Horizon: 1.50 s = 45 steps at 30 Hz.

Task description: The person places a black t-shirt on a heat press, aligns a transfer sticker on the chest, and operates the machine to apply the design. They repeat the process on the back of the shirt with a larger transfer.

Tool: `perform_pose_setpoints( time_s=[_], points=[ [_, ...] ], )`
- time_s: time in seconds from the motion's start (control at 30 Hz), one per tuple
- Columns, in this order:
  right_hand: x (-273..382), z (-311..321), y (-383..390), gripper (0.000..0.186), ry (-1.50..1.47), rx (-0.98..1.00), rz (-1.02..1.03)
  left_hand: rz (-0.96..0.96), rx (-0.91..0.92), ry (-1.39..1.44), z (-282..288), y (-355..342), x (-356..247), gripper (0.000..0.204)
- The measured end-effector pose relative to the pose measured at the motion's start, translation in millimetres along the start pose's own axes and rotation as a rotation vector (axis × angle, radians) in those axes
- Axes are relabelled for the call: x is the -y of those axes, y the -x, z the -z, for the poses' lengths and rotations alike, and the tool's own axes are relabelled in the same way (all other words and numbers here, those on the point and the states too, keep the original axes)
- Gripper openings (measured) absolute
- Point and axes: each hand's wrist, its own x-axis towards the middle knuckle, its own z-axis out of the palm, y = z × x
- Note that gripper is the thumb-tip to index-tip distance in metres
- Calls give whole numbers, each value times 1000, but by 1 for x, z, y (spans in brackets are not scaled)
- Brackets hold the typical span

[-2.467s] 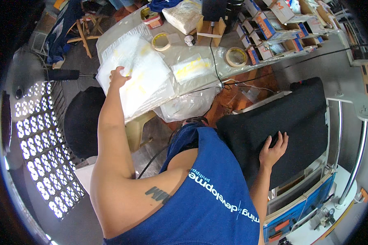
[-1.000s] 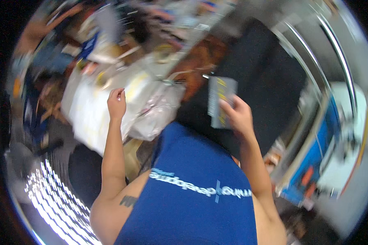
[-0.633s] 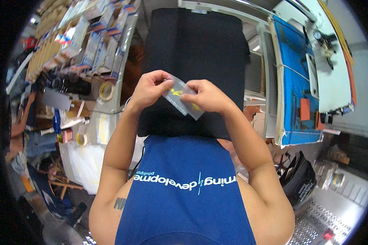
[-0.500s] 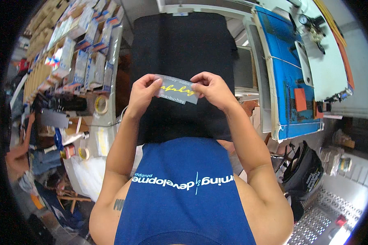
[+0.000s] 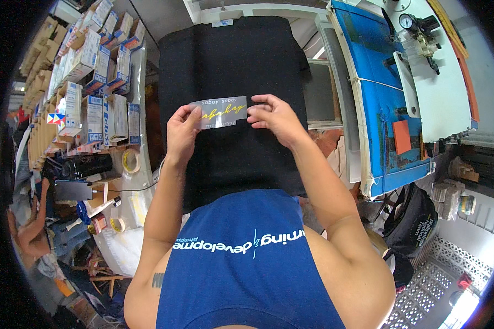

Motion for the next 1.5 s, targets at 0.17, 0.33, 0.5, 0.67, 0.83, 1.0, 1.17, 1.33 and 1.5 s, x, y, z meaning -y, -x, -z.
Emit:
perform_pose_setpoints(
  time_s=[0.17,0.33,0.5,0.67,0.83,1.0,1.17,1.33,1.5],
  points=[
    [-6,-3,-25,46,370,-133,64,6,20,31,1,-10,12,19],
    [3,-7,-34,42,109,-16,55,51,75,116,6,-19,6,22],
    [11,-5,-65,32,193,-109,136,-93,-90,-69,2,-41,-6,25],
    [34,8,-137,33,685,-416,269,-811,-35,-1091,-4,-71,-11,31],
    [45,4,-153,36,955,-485,448,-760,79,-1469,-17,-90,3,52],
    [5,-7,-118,48,1327,-356,741,-781,35,-1481,-16,-98,13,55],
    [-25,-15,-109,60,1480,-456,793,-788,10,-1451,-15,-96,15,55],
    [-23,-16,-108,63,1499,-476,690,-762,1,-1478,-18,-96,14,55],
    [-21,-17,-107,63,1520,-482,686,-829,-100,-1460,-17,-93,14,54]
  ],
)
